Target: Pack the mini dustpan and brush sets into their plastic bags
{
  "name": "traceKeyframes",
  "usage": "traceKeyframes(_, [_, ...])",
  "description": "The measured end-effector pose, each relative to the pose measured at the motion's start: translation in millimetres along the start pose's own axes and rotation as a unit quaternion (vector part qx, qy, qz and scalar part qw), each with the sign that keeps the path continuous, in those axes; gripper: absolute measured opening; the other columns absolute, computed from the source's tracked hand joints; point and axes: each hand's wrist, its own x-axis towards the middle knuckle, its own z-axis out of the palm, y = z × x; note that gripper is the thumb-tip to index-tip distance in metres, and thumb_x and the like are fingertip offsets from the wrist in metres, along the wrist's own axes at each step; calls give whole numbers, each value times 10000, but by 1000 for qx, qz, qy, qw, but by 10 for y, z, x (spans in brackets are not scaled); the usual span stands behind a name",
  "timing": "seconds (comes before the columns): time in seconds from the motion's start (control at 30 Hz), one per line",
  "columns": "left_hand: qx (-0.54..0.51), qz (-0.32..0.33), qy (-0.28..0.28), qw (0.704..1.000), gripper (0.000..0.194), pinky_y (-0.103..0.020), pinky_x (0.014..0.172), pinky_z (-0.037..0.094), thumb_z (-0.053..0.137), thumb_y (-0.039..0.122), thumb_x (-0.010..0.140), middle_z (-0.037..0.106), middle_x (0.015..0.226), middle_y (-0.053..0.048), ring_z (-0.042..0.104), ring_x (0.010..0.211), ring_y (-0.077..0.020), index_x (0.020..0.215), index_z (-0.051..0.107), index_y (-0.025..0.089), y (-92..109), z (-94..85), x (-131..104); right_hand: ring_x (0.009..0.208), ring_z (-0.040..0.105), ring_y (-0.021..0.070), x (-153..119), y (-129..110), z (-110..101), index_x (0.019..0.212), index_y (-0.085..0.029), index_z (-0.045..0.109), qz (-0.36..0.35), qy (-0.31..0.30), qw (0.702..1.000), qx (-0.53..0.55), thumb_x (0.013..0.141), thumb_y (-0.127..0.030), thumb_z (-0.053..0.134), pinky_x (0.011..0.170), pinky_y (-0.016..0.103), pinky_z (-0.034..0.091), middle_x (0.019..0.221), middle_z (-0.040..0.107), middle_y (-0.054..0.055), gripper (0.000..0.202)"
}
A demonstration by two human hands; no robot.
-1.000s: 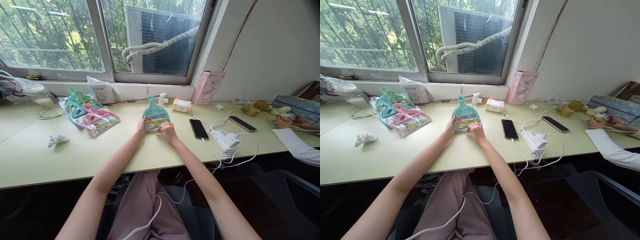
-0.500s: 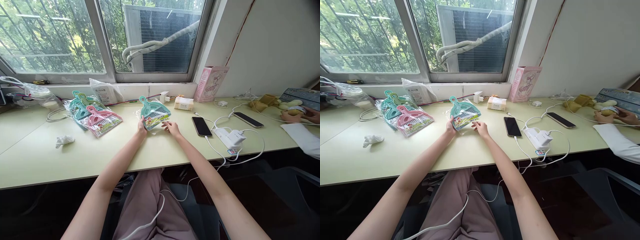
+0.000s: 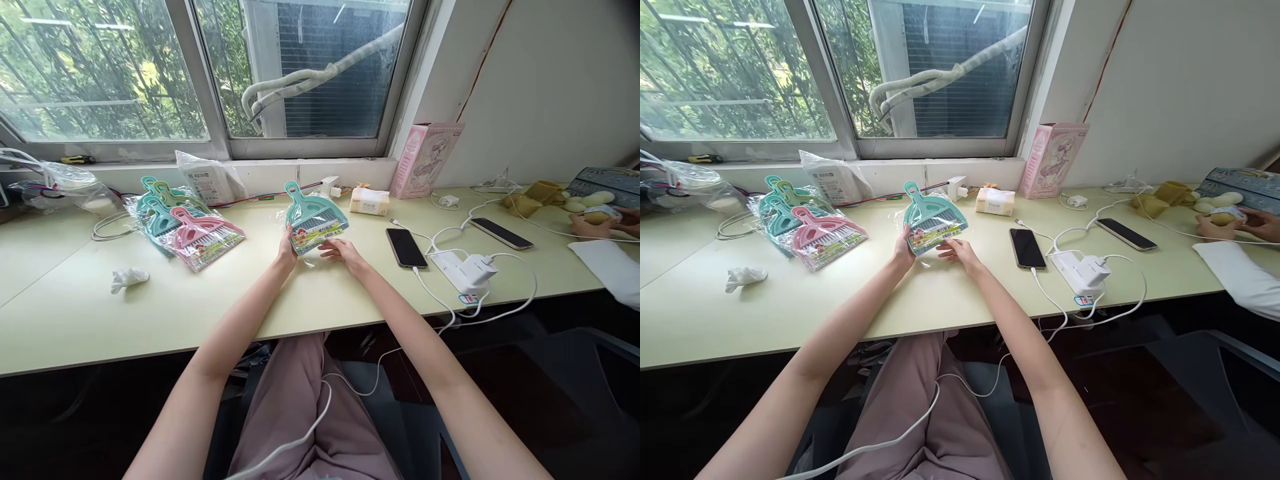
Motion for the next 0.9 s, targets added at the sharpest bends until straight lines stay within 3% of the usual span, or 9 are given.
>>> traceKeyframes(0.1, [23, -21, -24, 999, 539, -370, 851, 566, 606, 634, 834, 730, 981, -102, 702, 963, -255, 1113, 625, 173, 1, 22, -18, 674, 696, 129, 26, 21, -3, 820, -164, 658, -11, 33, 999, 16, 837, -423, 697, 584, 209, 501, 839, 754, 70, 262])
traceKeyframes(0.2, [68, -32, -55, 996, 423, -349, 808, 567, 680, 513, 819, 731, 968, -89, 704, 908, -235, 1065, 643, 172, -6, -13, -27, 523, 573, 74, 60, 32, -25, 707, -169, 587, -27, 102, 994, 33, 791, -454, 738, 463, 179, 381, 672, 680, 21, 333])
traceKeyframes(0.33, [142, -16, -139, 980, 440, -331, 762, 564, 815, 275, 670, 732, 1006, -60, 698, 874, -219, 1072, 652, 199, -24, -111, 0, 387, 272, 23, 85, 21, -81, 613, -202, 433, -54, 163, 984, 48, 755, -477, 764, 373, 201, 186, 500, 444, -84, 454])
traceKeyframes(0.43, [170, -28, -155, 973, 405, -343, 747, 565, 819, 328, 685, 731, 981, -83, 694, 858, -235, 1031, 667, 184, -43, -149, 53, 394, 170, 31, 84, 12, -114, 596, -226, 350, -50, 159, 985, 49, 740, -491, 773, 370, 222, 132, 450, 281, -119, 520])
traceKeyframes(0.5, [172, -37, -120, 977, 354, -351, 735, 565, 729, 464, 784, 725, 931, -94, 691, 835, -239, 989, 674, 181, -51, -153, 100, 407, 160, 37, 80, 13, -123, 587, -231, 345, -53, 160, 985, 46, 730, -467, 788, 375, 229, 129, 442, 247, -121, 522])
traceKeyframes(0.57, [175, -36, -43, 983, 372, -351, 718, 565, 610, 541, 863, 712, 868, -90, 685, 802, -232, 954, 670, 186, -52, -154, 145, 418, 154, 40, 77, 18, -121, 574, -231, 352, -58, 168, 983, 38, 714, -432, 805, 379, 235, 128, 437, 243, -118, 514])
traceKeyframes(0.67, [183, -28, 45, 982, 335, -350, 697, 564, 596, 504, 884, 695, 827, -77, 671, 732, -209, 915, 665, 178, -38, -178, 204, 423, 148, 43, 77, 33, -101, 554, -233, 357, -52, 166, 985, 24, 698, -392, 809, 382, 246, 124, 429, 254, -110, 500])
traceKeyframes(0.8, [128, -21, 63, 990, 275, -319, 683, 558, 626, 436, 880, 693, 831, -69, 669, 674, -178, 913, 681, 169, 37, -271, 285, 417, 152, 42, 76, 46, -71, 529, -235, 335, -58, 132, 990, 15, 686, -375, 807, 390, 249, 120, 421, 264, -102, 516])
traceKeyframes(0.9, [51, -3, 88, 995, 342, -288, 720, 562, 475, 442, 964, 718, 888, -83, 698, 765, -177, 1026, 678, 174, 193, -418, 363, 410, 149, 38, 63, 39, -79, 525, -231, 344, -58, 111, 992, 18, 674, -383, 820, 392, 250, 114, 411, 254, -106, 520])
